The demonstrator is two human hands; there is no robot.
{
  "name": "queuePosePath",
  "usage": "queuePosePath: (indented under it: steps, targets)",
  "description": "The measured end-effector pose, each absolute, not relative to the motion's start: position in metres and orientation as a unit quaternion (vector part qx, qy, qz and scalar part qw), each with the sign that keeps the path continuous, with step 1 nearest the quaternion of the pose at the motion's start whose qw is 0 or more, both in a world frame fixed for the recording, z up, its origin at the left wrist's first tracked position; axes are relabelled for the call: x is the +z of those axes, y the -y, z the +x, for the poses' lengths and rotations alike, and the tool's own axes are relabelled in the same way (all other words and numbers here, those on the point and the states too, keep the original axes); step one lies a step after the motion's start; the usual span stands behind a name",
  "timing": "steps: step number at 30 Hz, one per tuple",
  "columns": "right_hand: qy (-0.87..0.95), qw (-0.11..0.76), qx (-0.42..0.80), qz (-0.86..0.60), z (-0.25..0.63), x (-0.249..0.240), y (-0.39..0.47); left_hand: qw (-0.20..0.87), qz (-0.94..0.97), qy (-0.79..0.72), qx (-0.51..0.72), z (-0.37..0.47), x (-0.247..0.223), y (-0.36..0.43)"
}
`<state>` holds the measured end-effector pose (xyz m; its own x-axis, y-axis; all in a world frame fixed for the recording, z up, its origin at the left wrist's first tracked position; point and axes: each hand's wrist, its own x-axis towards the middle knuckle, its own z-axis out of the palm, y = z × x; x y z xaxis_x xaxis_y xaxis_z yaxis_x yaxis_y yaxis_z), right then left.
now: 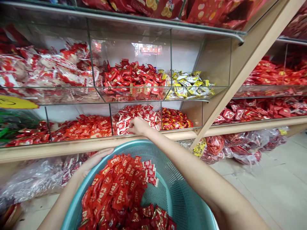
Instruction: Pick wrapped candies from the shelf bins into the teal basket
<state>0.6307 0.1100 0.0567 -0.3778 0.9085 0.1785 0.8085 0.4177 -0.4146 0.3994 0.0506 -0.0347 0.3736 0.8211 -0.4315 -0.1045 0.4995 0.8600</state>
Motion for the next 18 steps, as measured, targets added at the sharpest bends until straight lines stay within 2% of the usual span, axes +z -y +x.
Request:
queuePosePath:
  steps: [4,8,13,18]
  targets:
    - [0.821,0.217,0.120,-0.514,0.630,0.055,-0.110,0.737,0.387,-0.453,0.318,0.399,-0.036,-0.050]
    - [0.793,0.315,0.158,-0.498,0.642,0.063,-0.100,0.746,0.390,-0.435,0.321,0.400,-0.036,-0.048]
    - [0.712,0.444,0.302,-0.452,0.660,0.073,-0.061,0.741,0.386,-0.446,0.321,0.400,-0.036,-0.048]
    - [0.634,0.442,0.427,-0.469,0.669,0.050,-0.025,0.744,0.379,-0.450,0.315,0.402,-0.034,-0.048]
